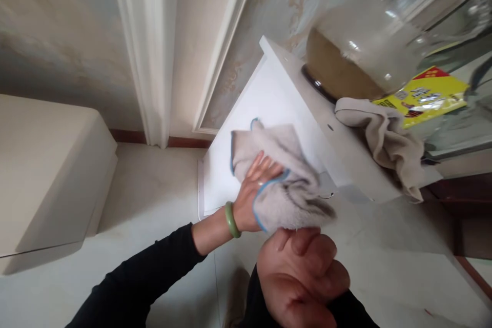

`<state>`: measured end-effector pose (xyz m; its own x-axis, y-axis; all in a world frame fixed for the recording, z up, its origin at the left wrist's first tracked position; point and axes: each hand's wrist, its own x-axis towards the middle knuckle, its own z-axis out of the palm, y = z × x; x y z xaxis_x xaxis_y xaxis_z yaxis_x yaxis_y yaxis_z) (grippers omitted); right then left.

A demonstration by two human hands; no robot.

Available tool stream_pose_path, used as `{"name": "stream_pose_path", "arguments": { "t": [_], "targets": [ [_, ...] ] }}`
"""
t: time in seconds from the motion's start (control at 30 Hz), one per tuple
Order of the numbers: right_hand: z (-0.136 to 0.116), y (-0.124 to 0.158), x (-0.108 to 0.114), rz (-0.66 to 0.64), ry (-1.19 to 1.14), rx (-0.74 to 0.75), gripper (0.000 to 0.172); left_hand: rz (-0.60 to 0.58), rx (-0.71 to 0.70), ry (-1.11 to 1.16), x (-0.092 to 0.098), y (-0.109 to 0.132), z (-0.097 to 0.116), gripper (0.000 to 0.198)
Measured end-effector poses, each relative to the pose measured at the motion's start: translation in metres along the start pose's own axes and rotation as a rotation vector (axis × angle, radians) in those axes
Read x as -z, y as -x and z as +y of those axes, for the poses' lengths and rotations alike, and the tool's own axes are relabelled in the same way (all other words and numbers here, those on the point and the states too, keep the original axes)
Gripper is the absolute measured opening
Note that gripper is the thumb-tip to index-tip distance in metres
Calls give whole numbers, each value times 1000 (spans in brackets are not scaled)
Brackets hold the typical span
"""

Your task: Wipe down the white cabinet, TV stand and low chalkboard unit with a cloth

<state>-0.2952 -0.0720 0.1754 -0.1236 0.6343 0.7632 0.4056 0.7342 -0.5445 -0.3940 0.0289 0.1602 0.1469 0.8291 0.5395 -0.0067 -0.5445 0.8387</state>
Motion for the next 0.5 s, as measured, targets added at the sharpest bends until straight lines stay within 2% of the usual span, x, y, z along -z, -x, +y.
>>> {"name": "stream_pose_path", "arguments": {
  "t": [0.07, 0.17, 0.23, 0.37, 0.43, 0.5],
  "targets": [
    [-11, -25, -11, 238, -155, 63, 37, 50, -58, -56, -2, 13, -20, 58],
    [-26, -50, -25, 343, -318, 155, 25, 212, -292, -114, 0, 19, -32, 60],
    [-31, -56, -29, 364, -385, 203, 18, 270, -405, -162, 5, 7, -21, 70],
    [-29, -60, -28, 372, -374, 241, 22, 221, -475, -239, 8, -26, 10, 84],
    [-25, -63, -28, 385, -310, 249, 25, 225, -481, -241, 5, -31, 15, 84],
    [-21, -66, -26, 424, -219, 257, 26, 257, -473, -249, 0, -24, 13, 82]
  ]
}}
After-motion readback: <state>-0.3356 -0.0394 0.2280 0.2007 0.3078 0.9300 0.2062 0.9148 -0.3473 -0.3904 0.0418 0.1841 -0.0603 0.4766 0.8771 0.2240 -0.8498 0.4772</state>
